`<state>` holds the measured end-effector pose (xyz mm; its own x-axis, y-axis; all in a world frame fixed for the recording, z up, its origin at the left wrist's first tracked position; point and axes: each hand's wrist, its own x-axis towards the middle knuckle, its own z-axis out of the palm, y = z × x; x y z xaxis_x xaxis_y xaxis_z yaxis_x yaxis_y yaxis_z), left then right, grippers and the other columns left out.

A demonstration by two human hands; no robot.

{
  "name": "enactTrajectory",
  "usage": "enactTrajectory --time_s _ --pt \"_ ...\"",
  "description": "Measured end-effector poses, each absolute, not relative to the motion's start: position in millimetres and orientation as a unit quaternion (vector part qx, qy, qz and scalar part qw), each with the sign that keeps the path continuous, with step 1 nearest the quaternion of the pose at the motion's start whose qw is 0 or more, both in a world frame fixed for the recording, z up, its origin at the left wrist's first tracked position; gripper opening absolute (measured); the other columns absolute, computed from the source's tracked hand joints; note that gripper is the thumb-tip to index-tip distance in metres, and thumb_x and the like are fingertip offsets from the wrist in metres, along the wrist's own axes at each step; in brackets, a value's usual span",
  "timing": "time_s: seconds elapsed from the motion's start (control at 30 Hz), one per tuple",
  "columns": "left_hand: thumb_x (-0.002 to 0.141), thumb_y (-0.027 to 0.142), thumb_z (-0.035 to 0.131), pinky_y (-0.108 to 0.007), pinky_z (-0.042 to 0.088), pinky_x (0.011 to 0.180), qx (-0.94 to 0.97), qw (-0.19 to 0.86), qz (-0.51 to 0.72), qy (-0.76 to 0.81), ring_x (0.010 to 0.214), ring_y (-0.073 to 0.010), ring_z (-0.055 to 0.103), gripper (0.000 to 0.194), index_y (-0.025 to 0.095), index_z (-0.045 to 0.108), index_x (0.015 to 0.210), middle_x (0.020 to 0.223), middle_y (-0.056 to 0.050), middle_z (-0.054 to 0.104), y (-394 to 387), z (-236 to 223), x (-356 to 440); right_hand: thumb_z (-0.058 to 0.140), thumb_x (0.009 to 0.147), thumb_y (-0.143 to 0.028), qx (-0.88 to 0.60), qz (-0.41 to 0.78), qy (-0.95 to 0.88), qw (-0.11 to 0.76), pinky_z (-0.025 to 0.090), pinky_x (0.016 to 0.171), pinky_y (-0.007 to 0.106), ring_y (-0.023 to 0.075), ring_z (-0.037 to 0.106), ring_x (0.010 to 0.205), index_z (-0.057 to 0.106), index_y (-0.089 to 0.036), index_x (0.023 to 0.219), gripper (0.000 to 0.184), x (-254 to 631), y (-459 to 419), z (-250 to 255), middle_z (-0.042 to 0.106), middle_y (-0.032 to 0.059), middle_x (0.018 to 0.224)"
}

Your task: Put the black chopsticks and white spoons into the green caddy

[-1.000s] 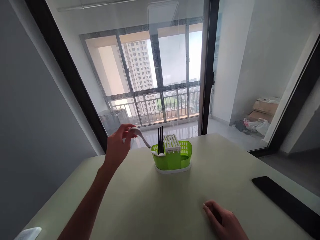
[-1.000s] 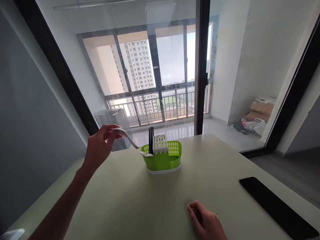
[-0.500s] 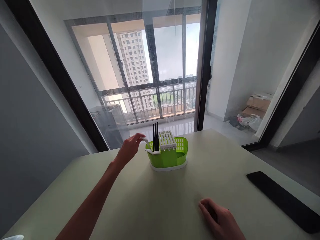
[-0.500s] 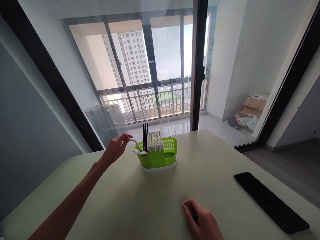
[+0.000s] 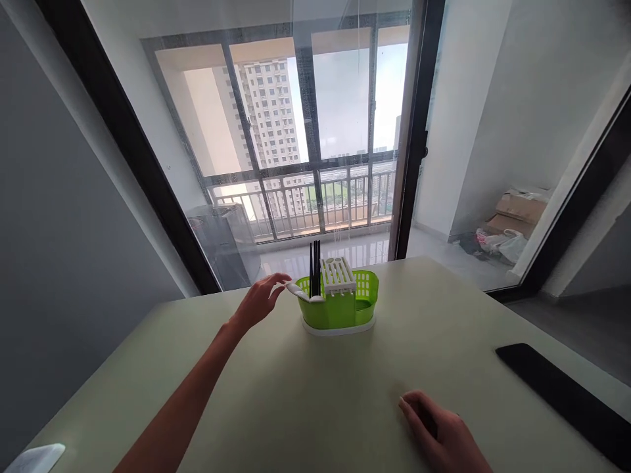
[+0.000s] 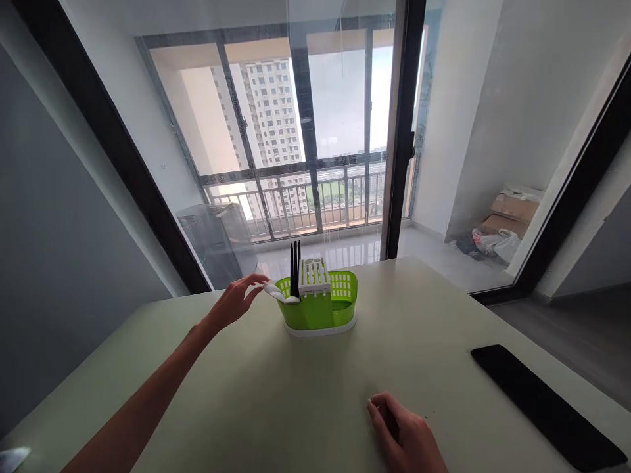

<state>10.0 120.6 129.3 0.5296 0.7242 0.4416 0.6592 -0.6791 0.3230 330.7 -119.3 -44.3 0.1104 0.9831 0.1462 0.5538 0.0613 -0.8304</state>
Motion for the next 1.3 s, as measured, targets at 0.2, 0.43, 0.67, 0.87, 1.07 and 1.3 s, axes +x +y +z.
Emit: enactTrajectory --time_s 0.2,0.43,0.67,0.87,1.07,1.3 --pt "0.094 0.040 0.053 -0.040 0.057 0.087 0.725 0.125 0.441 0.515 0.093 -0.0211 0.071 0.032 0.020 0.058 0.118 0.111 -0.011 0.074 83 91 -20 0.044 0.096 -0.061 -0.640 0.256 -0.592 0.418 0.044 0.054 0.023 0.0156 0.056 0.056 0.065 -0.024 0.080 0.045 327 -121 -50 0.060 -0.0019 0.062" --pt "0.083 0.061 0.064 -0.030 0.055 0.058 0.587 0.283 0.490 0.579 0.073 -0.0193 0.068 0.050 0.018 0.059 0.109 0.098 -0.009 0.073 26 20 -67 0.042 0.099 -0.056 -0.635 0.237 -0.625 0.387 0.051 0.058 0.024 0.0154 0.062 0.062 0.066 -0.024 0.098 0.040 329 -102 -43 0.067 0.0018 0.078" --pt "0.079 0.064 0.066 -0.031 0.055 0.059 0.543 0.305 0.537 0.570 0.068 -0.0179 0.064 0.052 0.019 0.060 0.103 0.087 -0.005 0.070 22 17 -82 0.039 0.101 -0.049 -0.654 0.068 -0.630 0.413 0.060 0.088 0.043 0.0304 0.050 0.135 0.029 -0.026 0.155 0.059 286 -15 -15 0.023 0.0155 0.163" --pt "0.082 0.062 0.063 -0.029 0.053 0.056 0.565 0.314 0.510 0.567 0.066 -0.0177 0.063 0.049 0.019 0.058 0.105 0.088 -0.006 0.071 25 5 -84 0.031 0.103 -0.049 -0.692 0.018 -0.623 0.364 0.041 0.113 0.056 0.0354 0.025 0.151 0.028 -0.021 0.157 0.061 267 30 -29 0.022 0.0155 0.165" --pt "0.084 0.061 0.059 -0.031 0.054 0.063 0.582 0.310 0.494 0.567 0.068 -0.0186 0.064 0.048 0.019 0.058 0.107 0.088 -0.006 0.071 26 0 -86 0.029 0.104 -0.050 -0.741 -0.031 -0.601 0.299 0.045 0.106 0.051 0.0351 0.035 0.146 0.038 -0.027 0.151 0.054 283 41 -35 0.027 0.0101 0.166" --pt "0.085 0.061 0.056 -0.033 0.055 0.068 0.598 0.293 0.481 0.571 0.067 -0.0188 0.065 0.046 0.019 0.059 0.106 0.086 -0.005 0.071 23 3 -87 0.026 0.104 -0.049 -0.765 -0.062 -0.598 0.230 0.048 0.099 0.052 0.0348 0.047 0.137 0.040 -0.022 0.150 0.056 319 55 -35 0.023 0.0128 0.168"
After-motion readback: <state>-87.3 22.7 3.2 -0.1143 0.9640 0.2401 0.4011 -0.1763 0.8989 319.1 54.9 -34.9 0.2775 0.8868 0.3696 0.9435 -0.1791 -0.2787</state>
